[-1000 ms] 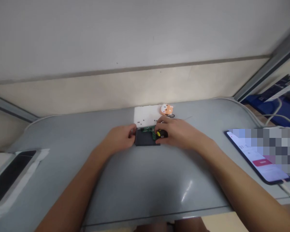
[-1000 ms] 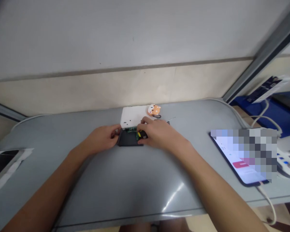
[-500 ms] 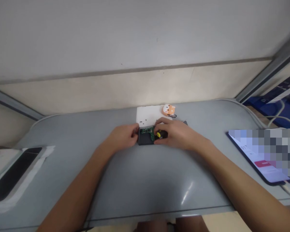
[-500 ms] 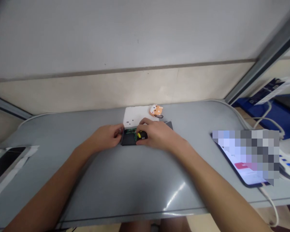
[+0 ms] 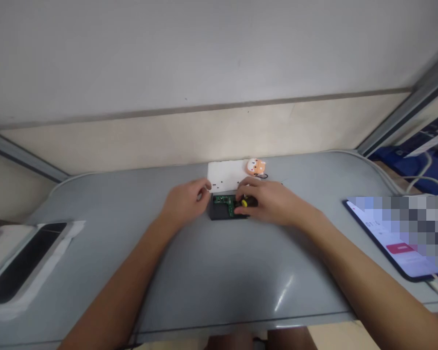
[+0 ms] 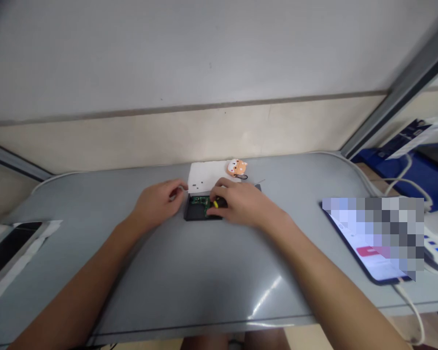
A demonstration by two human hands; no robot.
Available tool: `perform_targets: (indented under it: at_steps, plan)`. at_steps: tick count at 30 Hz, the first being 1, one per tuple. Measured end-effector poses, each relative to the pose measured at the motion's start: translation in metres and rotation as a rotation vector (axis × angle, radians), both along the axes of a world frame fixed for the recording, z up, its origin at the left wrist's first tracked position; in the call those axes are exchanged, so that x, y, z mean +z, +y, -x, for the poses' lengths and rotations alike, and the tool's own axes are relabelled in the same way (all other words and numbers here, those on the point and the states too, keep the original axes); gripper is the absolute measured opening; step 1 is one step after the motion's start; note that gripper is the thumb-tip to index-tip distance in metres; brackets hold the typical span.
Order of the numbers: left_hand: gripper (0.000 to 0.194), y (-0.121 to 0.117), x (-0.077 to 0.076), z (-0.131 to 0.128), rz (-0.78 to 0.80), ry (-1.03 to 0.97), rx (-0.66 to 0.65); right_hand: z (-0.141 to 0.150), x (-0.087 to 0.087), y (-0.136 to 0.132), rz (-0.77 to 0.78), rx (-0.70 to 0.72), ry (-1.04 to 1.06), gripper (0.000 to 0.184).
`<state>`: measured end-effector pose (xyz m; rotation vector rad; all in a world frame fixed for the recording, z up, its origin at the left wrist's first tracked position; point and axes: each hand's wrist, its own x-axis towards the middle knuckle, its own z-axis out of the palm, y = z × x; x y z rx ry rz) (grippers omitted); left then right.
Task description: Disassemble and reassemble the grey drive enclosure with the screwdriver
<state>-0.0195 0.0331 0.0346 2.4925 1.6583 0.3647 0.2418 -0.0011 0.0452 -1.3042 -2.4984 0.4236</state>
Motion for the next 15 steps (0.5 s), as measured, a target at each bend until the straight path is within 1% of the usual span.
perform_targets:
  at_steps: [1,3,5,7,9,11,13,15]
  plan:
    - [0.027,-0.002,-0.002,-0.002,-0.069,-0.051,-0.049,-0.003,0.001,0.001,-0.024,-0.032,-0.002,0.024]
    - [0.028,-0.006,-0.006,-0.008,-0.170,-0.122,-0.193,-0.011,0.001,0.004,-0.065,-0.102,-0.025,0.025]
    - [0.030,-0.011,-0.011,-0.014,-0.185,-0.142,-0.327,-0.018,0.000,0.007,-0.056,-0.148,-0.047,0.027]
    - [0.040,-0.015,-0.016,-0.019,-0.146,-0.146,-0.415,-0.024,0.000,0.009,-0.003,-0.156,-0.037,0.029]
    - [0.054,-0.017,-0.021,-0.023,-0.092,-0.151,-0.465,-0.029,0.000,0.011,0.061,-0.147,-0.003,0.029]
    - [0.062,-0.017,-0.026,-0.024,-0.045,-0.158,-0.478,-0.031,0.000,0.012,0.106,-0.136,0.030,0.027]
    - [0.063,-0.016,-0.029,-0.024,-0.016,-0.168,-0.476,-0.031,0.001,0.012,0.134,-0.127,0.040,0.024]
    - [0.061,-0.016,-0.031,-0.024,-0.002,-0.170,-0.471,-0.031,0.003,0.013,0.117,-0.116,0.027,0.019]
